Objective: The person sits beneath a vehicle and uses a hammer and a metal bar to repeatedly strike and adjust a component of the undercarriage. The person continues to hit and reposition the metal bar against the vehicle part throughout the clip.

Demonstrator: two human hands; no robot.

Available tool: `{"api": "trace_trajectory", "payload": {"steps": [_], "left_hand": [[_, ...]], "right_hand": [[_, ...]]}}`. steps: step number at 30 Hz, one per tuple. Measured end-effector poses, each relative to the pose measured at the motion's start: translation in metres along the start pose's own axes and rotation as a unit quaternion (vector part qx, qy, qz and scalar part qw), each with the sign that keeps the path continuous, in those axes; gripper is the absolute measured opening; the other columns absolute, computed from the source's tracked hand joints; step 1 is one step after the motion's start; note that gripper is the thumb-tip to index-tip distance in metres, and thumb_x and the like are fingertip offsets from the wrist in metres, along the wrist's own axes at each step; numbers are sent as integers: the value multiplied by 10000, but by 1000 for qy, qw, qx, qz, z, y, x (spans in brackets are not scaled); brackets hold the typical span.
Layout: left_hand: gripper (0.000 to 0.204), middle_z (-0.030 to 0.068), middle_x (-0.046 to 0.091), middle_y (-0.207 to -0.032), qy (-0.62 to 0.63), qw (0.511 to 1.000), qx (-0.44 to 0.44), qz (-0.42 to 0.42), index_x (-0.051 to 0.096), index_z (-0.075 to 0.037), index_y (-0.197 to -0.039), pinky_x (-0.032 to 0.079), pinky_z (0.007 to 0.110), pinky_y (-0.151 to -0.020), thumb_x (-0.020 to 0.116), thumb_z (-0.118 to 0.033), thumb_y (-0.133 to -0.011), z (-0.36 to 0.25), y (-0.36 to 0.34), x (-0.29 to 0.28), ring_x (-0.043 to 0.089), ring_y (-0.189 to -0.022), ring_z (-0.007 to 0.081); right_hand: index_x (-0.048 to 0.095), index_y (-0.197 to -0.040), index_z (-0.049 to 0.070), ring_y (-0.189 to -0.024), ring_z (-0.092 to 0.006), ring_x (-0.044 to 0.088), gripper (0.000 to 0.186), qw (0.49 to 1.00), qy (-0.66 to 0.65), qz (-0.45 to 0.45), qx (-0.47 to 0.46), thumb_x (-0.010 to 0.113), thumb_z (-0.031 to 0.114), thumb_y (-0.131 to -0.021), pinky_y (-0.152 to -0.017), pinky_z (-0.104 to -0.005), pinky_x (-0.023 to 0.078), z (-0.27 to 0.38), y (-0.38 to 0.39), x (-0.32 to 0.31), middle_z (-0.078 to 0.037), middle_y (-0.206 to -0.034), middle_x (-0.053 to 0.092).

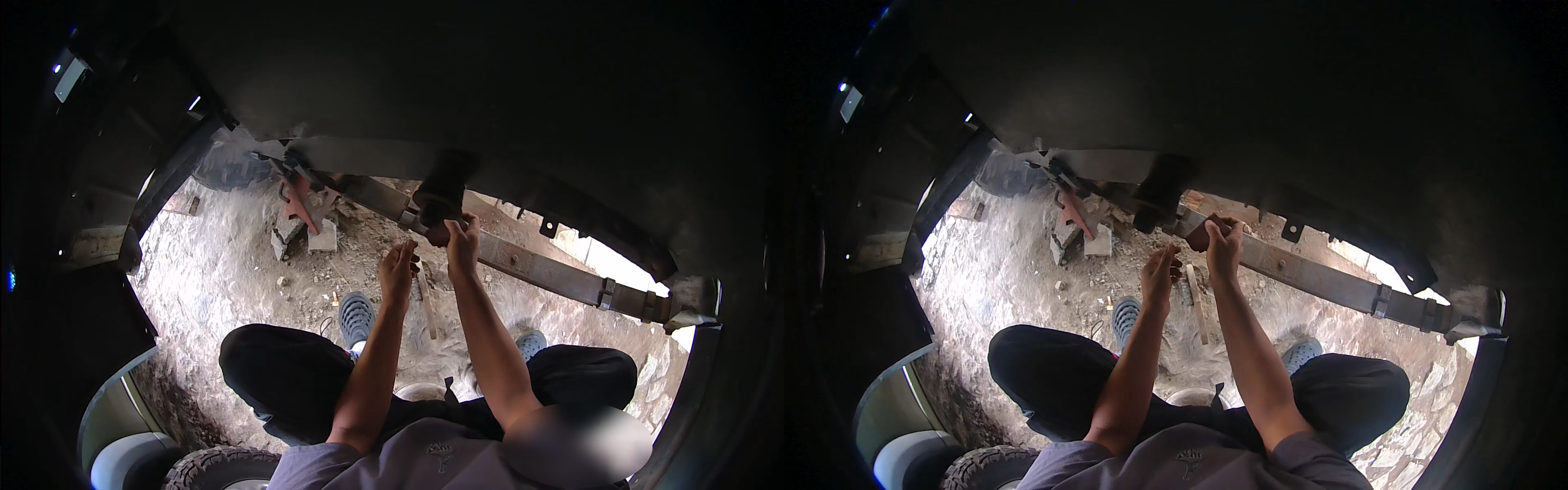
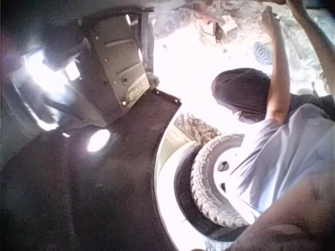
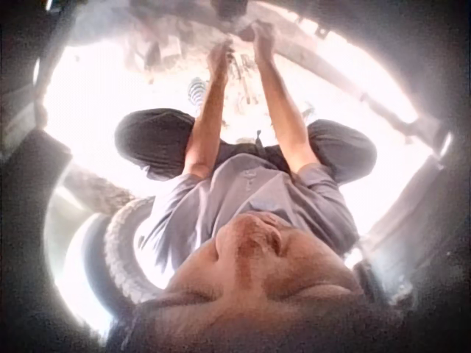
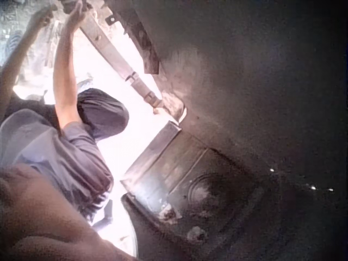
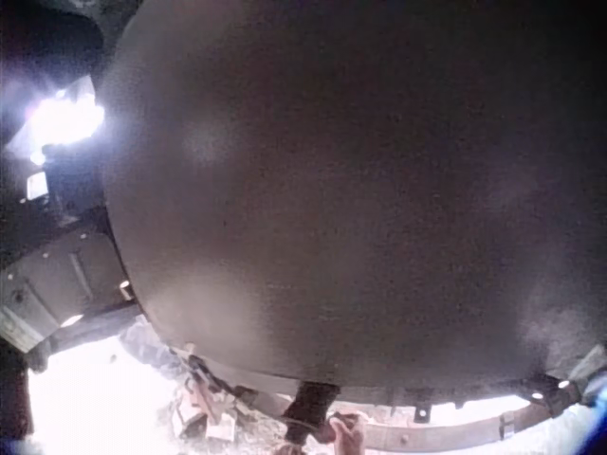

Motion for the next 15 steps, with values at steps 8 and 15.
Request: {"api": "trace_trajectory", "payload": {"steps": [8, 15], "left_hand": [[321, 26, 730, -966, -30, 999, 6, 28, 724, -27, -1167, 491, 237, -694, 705, -307, -1012, -3, 5, 10, 653, -803, 83], [236, 27, 750, -989, -8, 998, 45, -36, 745, 0, -1147, 505, 244, -690, 687, -169, -993, -1, -4, 3, 665, -837, 78]], "right_hand": [[663, -1148, 38, -1068, -350, 705, 367, 962, 256, 91, -7, 687, 321, -914, -947, -408, 523, 31, 23, 21, -206, -1107, 733], [695, -948, -12, -918, -448, 704, 443, 899, 414, 130, -61, 696, 430, -920, -851, -496, 533, 55, 30, 28, -258, -924, 732]]}}
Point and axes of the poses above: each hand's wrist, its own y-axis away from the middle knuckle, its own x-axis out of the palm, z = x × y, the point moved 7 cm from there along -y, towards the middle knuckle
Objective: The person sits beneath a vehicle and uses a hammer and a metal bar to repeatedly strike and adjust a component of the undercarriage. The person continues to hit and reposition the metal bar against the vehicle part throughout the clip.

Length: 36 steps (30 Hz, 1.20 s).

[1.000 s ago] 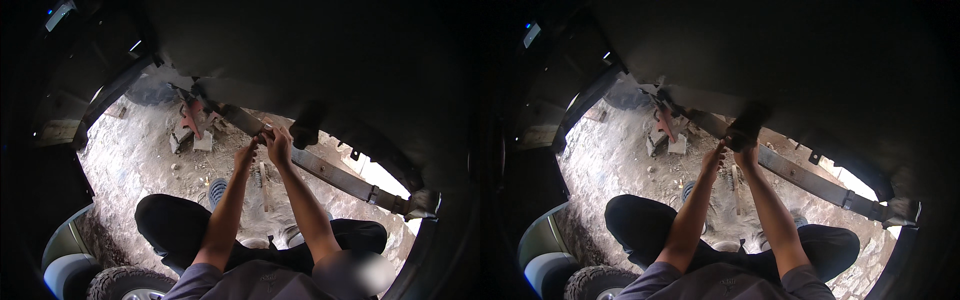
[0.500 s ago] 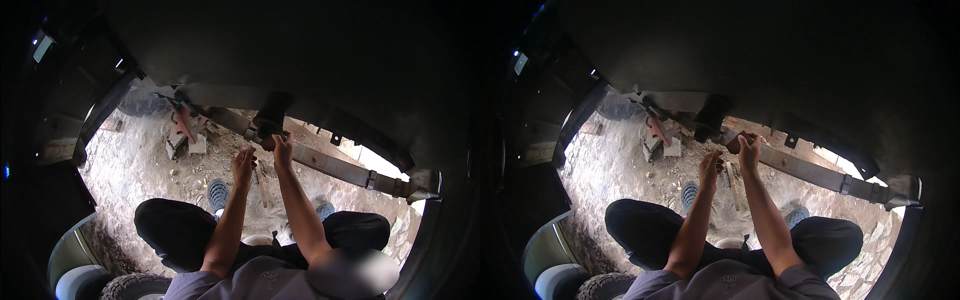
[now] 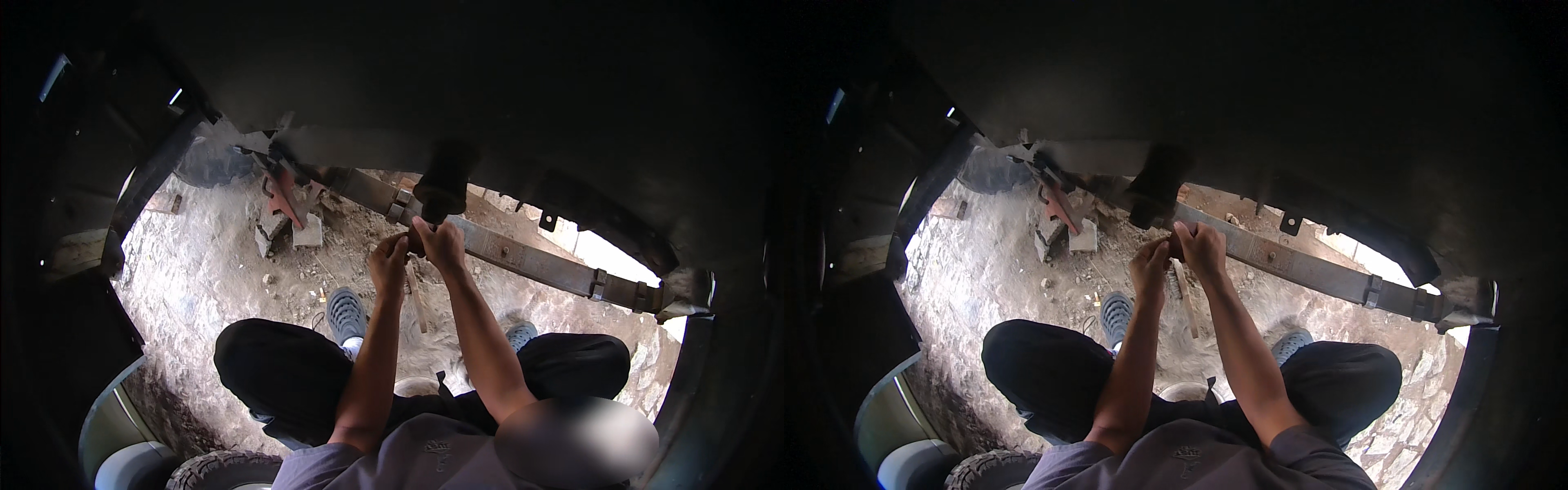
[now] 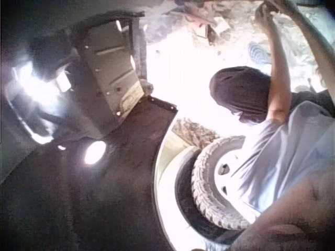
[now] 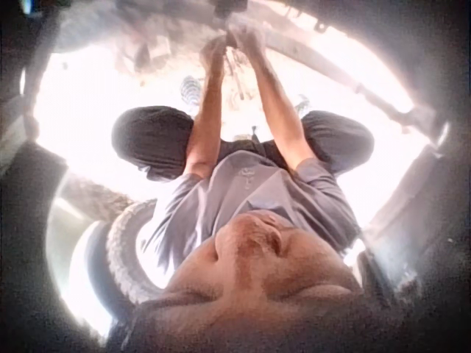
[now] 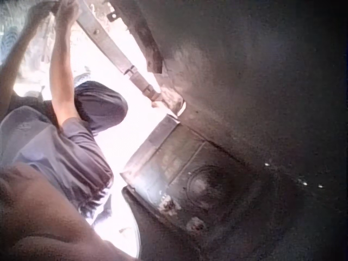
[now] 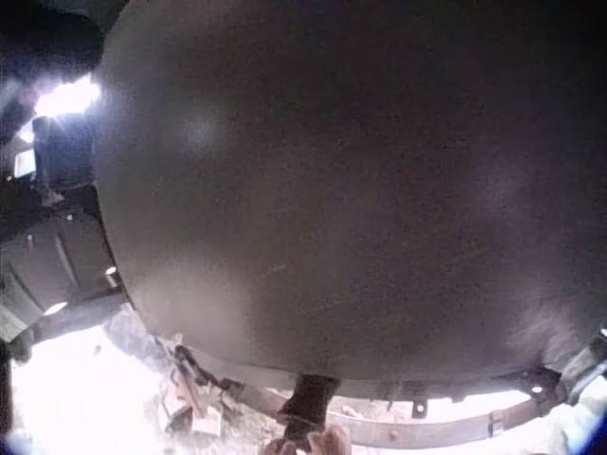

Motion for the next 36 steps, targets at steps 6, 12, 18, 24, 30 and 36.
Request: {"api": "trace_trajectory", "payload": {"steps": [6, 12, 18, 24, 30, 36], "left_hand": [[199, 15, 718, -912, 46, 996, -71, 20, 730, -52, -1086, 490, 234, -665, 656, -225, -1020, 1, -9, -5, 631, -777, 67], [255, 23, 705, -893, 58, 995, -80, 31, 705, -32, -1058, 484, 263, -644, 647, -280, -1038, 18, -21, 6, 606, -776, 67], [367, 93, 760, -890, -84, 996, 28, 0, 766, 13, -1109, 534, 319, -699, 647, -327, -1037, 3, -26, 10, 693, -785, 141], [335, 76, 760, -854, -77, 996, 28, 21, 785, 1, -1081, 534, 317, -684, 671, -308, -1023, -15, -11, 3, 683, -769, 120], [328, 74, 787, -954, -39, 978, -26, 205, 775, -9, -1128, 553, 290, -776, 660, -302, -1037, -31, -5, 7, 707, -828, 122], [380, 79, 790, -905, -235, 965, 94, 63, 768, -35, -1124, 526, 263, -624, 651, -384, -1031, -41, -18, -6, 734, -762, 112]], "right_hand": [[706, -999, 74, -1052, -366, 644, 275, 987, 120, -97, -47, 738, 291, -834, -911, -478, 485, 21, -7, 11, -147, -1034, 702], [671, -1034, 97, -1077, -338, 600, 250, 972, 54, -201, -111, 704, 177, -800, -894, -473, 410, 8, -3, 33, -98, -1049, 671], [664, -1037, 58, -1015, -363, 636, 233, 957, -16, -236, -168, 696, 192, -850, -889, -481, 440, 3, 3, 26, -136, -1019, 690], [621, -1095, 12, -910, -430, 648, 206, 969, -89, -93, -210, 676, 132, -936, -803, -491, 505, 34, 21, 19, -210, -1001, 669], [611, -1092, 15, -856, -348, 720, 181, 968, -192, -101, -124, 636, 178, -1018, -777, -438, 550, 35, 32, -4, -167, -938, 731], [669, -1020, 21, -888, -324, 739, 236, 990, -106, -95, -20, 647, 255, -1003, -805, -428, 553, -30, 1, -33, -155, -933, 758]]}}
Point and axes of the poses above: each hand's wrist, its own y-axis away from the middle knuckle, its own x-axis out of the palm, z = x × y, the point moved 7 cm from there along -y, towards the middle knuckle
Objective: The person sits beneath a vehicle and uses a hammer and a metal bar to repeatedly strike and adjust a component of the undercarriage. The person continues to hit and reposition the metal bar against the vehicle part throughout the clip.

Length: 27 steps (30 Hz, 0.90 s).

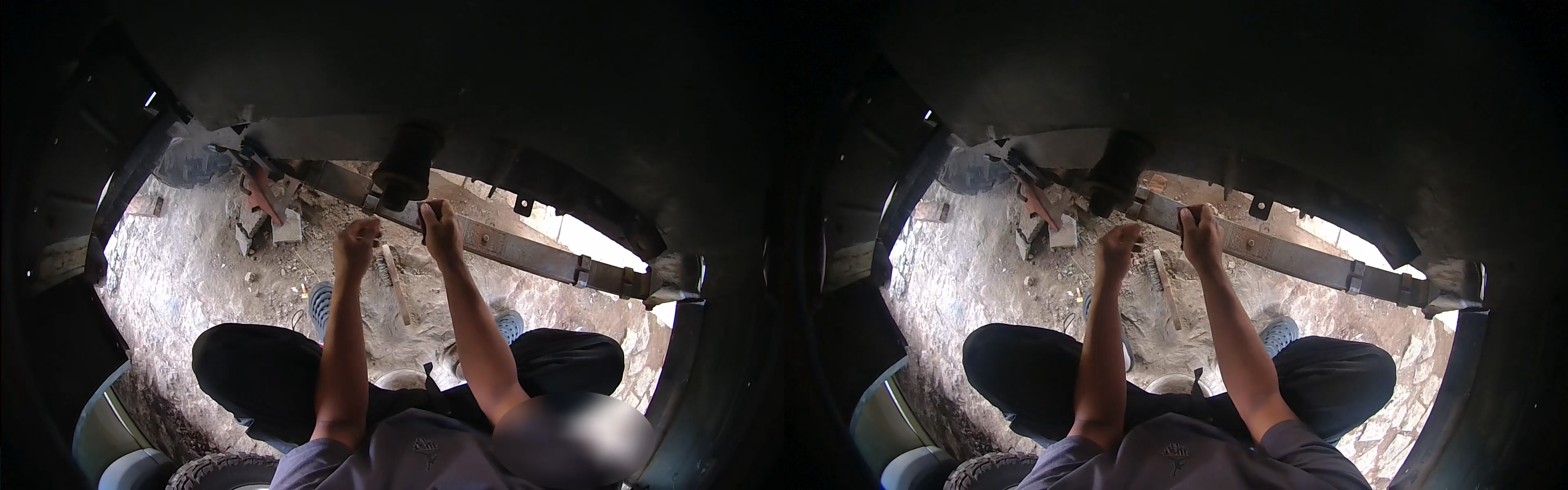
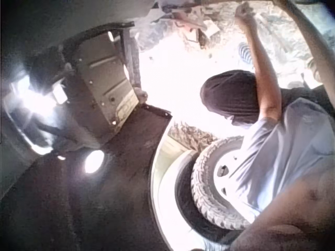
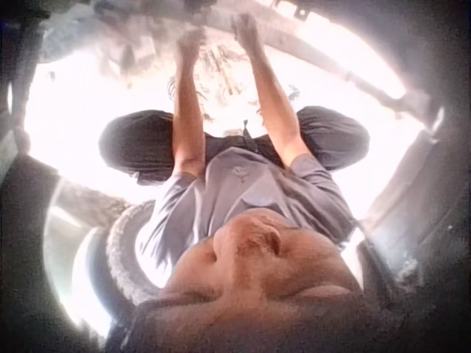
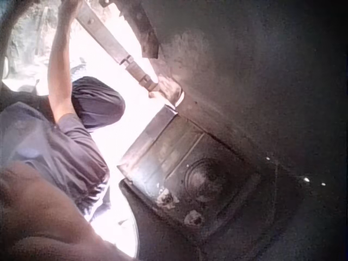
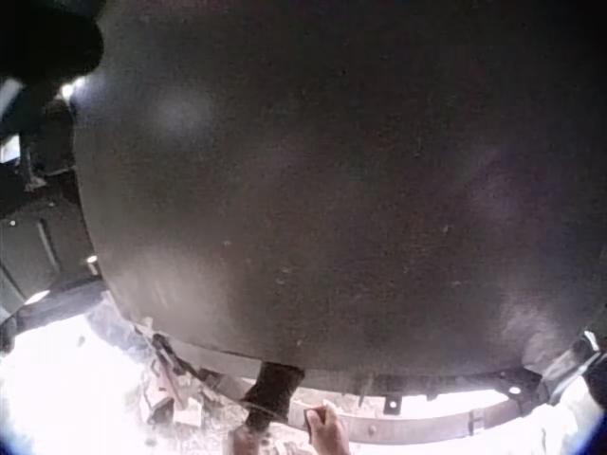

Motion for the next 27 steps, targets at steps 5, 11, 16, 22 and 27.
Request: {"api": "trace_trajectory", "payload": {"steps": [5, 11, 16, 22, 27], "left_hand": [[438, 97, 781, -832, 73, 992, -96, -38, 709, 0, -1081, 488, 234, -490, 613, -425, -1036, 17, -19, -10, 719, -582, 139], [542, 83, 788, -795, -66, 990, -121, 9, 735, -1, -961, 571, 301, -595, 672, -540, -973, 24, -44, -13, 743, -577, 176], [527, 93, 789, -837, 13, 982, -181, 54, 752, 18, -1042, 564, 295, -520, 767, -496, -928, 26, -46, -13, 736, -582, 167], [555, 91, 783, -876, 36, 977, -199, 62, 753, 18, -1041, 547, 286, -488, 787, -519, -908, 31, -44, -17, 731, -591, 169], [577, 92, 777, -855, 37, 980, -190, 50, 757, 15, -1001, 544, 280, -495, 784, -551, -896, 35, -45, -11, 732, -600, 168]], "right_hand": [[688, -969, 32, -895, -357, 725, 188, 990, 72, 32, -114, 717, 216, -942, -809, -448, 548, 33, 11, 13, -158, -928, 747], [672, -1050, 52, -972, -394, 706, 185, 980, 118, 59, -148, 737, 149, -907, -814, -483, 542, 61, 2, 47, -169, -984, 731], [665, -1024, 60, -944, -376, 704, 180, 975, 138, -5, -174, 754, 132, -885, -805, -458, 541, 41, -6, 60, -157, -974, 719], [671, -1037, 55, -916, -362, 695, 207, 962, 108, -36, -250, 774, 101, -864, -837, -458, 536, 72, 0, 51, -153, -1030, 705], [660, -1057, 63, -923, -333, 708, 187, 981, 37, -88, -169, 742, 161, -921, -841, -436, 539, 39, 11, 38, -139, -1010, 715]]}}
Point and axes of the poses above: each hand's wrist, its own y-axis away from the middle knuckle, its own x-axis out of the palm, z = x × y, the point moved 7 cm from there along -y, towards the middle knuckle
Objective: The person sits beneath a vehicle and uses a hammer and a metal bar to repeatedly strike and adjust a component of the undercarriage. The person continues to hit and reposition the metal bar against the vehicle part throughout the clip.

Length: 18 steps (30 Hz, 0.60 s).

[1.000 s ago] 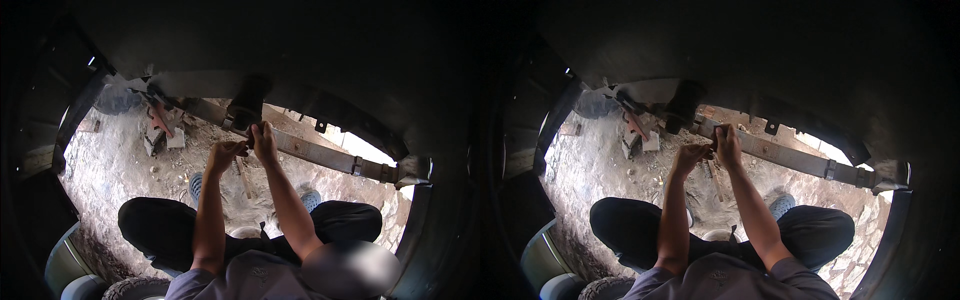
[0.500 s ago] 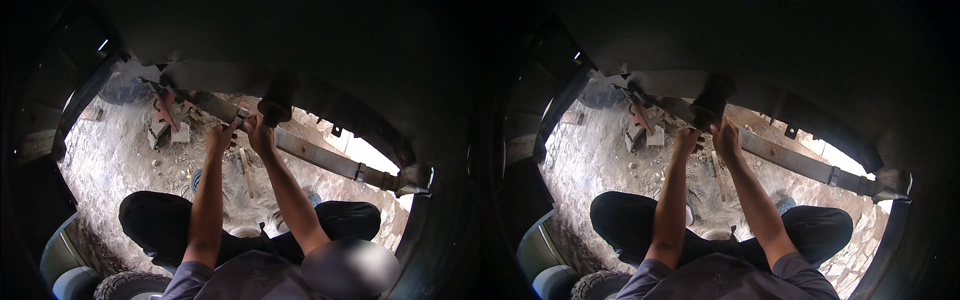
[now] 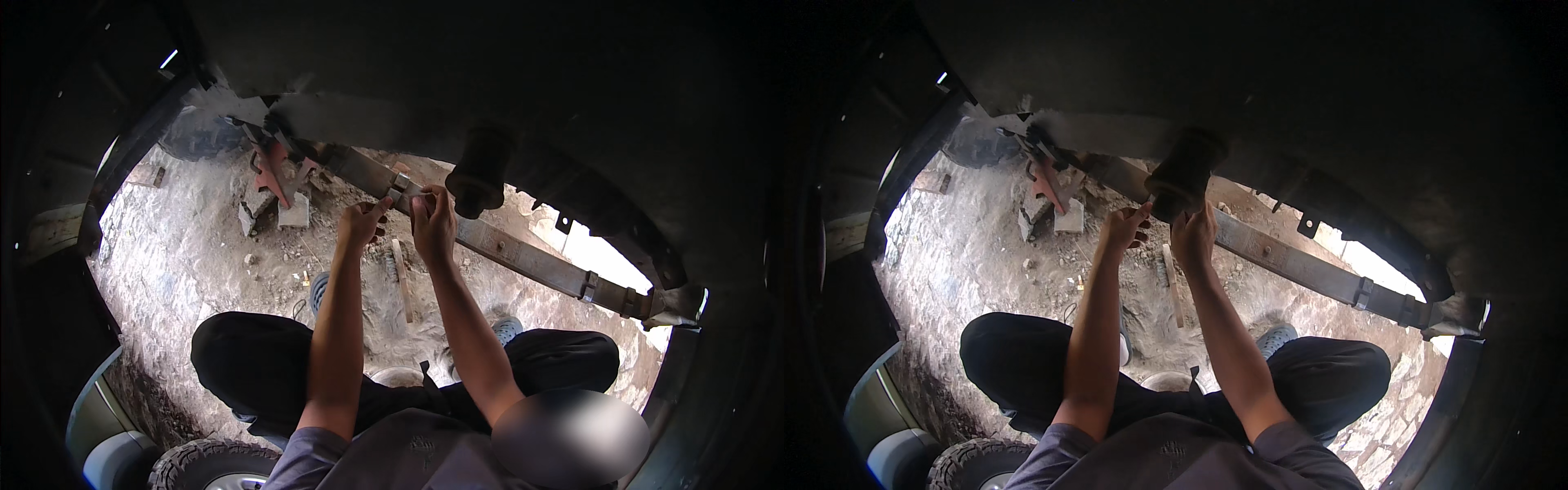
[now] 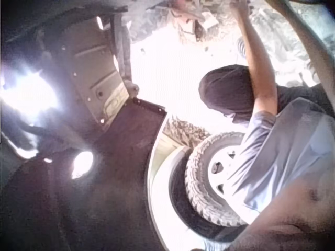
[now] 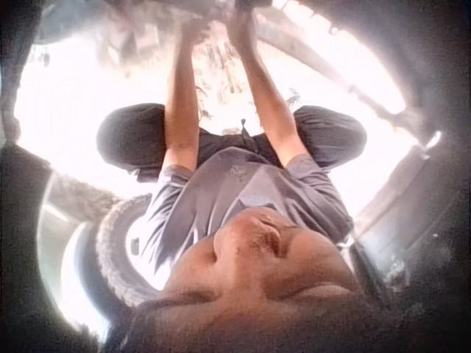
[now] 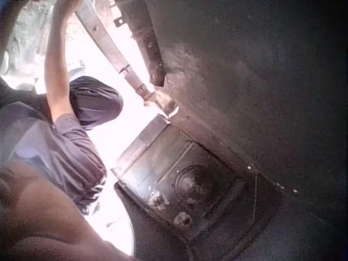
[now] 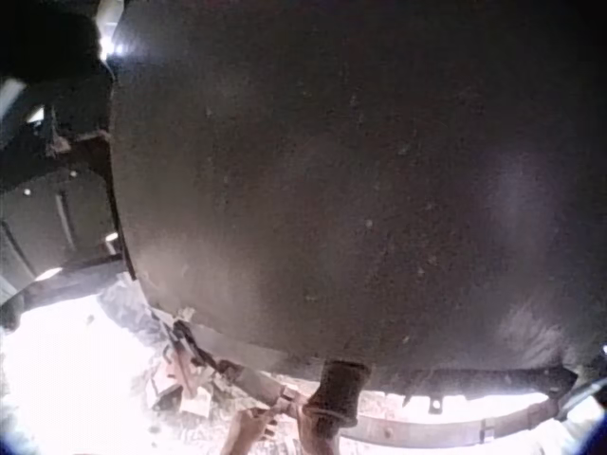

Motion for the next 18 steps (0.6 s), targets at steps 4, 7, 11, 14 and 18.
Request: {"api": "trace_trajectory", "payload": {"steps": [4, 7, 11, 14, 18], "left_hand": [[570, 89, 755, -764, -20, 999, 11, -37, 754, 1, -902, 541, 301, -520, 764, -568, -902, 8, -4, 0, 733, -611, 171], [558, 76, 730, -689, -48, 995, 36, -83, 746, -16, -843, 546, 323, -557, 759, -571, -899, 8, -1, -2, 727, -600, 178], [562, 69, 720, -659, -61, 992, 57, -94, 750, -26, -833, 554, 331, -598, 751, -585, -892, 2, 1, -2, 722, -592, 183], [589, 78, 731, -684, -67, 994, 40, -79, 766, -19, -867, 557, 327, -606, 740, -607, -891, 5, 0, -1, 728, -616, 177], [621, 87, 750, -737, -23, 998, 23, -59, 781, -3, -916, 560, 320, -608, 732, -622, -892, 10, 0, 2, 728, -634, 167]], "right_hand": [[664, -1052, 69, -925, -312, 719, 197, 997, -31, 63, 39, 736, 212, -936, -842, -420, 540, -8, 20, 3, -126, -966, 737], [665, -1052, 55, -939, -338, 719, 312, 995, 8, 84, 51, 820, 231, -846, -872, -433, 545, 14, 23, -6, -139, -985, 739], [663, -1089, 25, -999, -408, 698, 327, 994, 59, 83, -38, 810, 125, -815, -887, -472, 554, 22, 20, -14, -191, -1131, 690], [659, -1121, 6, -1019, -411, 695, 278, 990, 31, 118, -65, 750, 61, -864, -877, -472, 561, 22, 18, -3, -209, -1206, 651], [651, -1167, -31, -1038, -406, 695, 258, 982, 74, 123, -124, 696, 28, -920, -875, -474, 580, 42, 12, 5, -235, -1318, 569]]}}
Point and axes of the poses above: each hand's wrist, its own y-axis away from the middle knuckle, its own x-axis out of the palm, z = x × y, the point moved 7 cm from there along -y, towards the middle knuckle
